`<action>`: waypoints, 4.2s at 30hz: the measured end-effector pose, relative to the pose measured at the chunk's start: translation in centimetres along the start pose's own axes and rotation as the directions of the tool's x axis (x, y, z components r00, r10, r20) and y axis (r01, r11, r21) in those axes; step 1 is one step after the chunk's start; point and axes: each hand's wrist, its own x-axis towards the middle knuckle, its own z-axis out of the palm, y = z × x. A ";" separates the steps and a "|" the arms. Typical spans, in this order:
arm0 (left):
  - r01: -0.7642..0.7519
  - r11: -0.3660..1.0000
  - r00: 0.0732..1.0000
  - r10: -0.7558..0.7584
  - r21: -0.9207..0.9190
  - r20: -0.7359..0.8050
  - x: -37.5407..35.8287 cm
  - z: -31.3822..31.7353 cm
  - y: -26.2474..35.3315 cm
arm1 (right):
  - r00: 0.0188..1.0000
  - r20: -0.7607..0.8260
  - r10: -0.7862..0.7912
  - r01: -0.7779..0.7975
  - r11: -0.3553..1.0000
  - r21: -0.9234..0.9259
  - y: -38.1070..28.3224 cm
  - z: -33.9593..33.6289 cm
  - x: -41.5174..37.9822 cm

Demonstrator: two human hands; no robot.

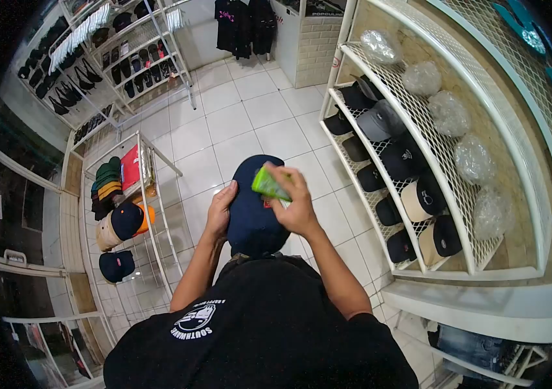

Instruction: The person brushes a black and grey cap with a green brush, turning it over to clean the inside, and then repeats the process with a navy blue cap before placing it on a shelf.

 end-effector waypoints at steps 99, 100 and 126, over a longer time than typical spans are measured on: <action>-0.421 0.883 0.907 0.411 0.207 0.091 -11.6 -17.4 23.9 | 0.897 0.301 -0.324 0.280 0.943 0.180 -21.1 19.6 11.7; -0.404 0.880 0.914 0.374 0.251 0.159 -11.6 -17.5 24.0 | 0.935 0.237 -0.266 0.211 0.949 0.234 -20.1 19.5 11.8; -0.300 0.922 0.953 0.275 0.247 0.130 -10.4 -17.5 21.0 | 0.972 0.221 -0.084 0.019 0.959 0.284 -17.8 19.0 8.7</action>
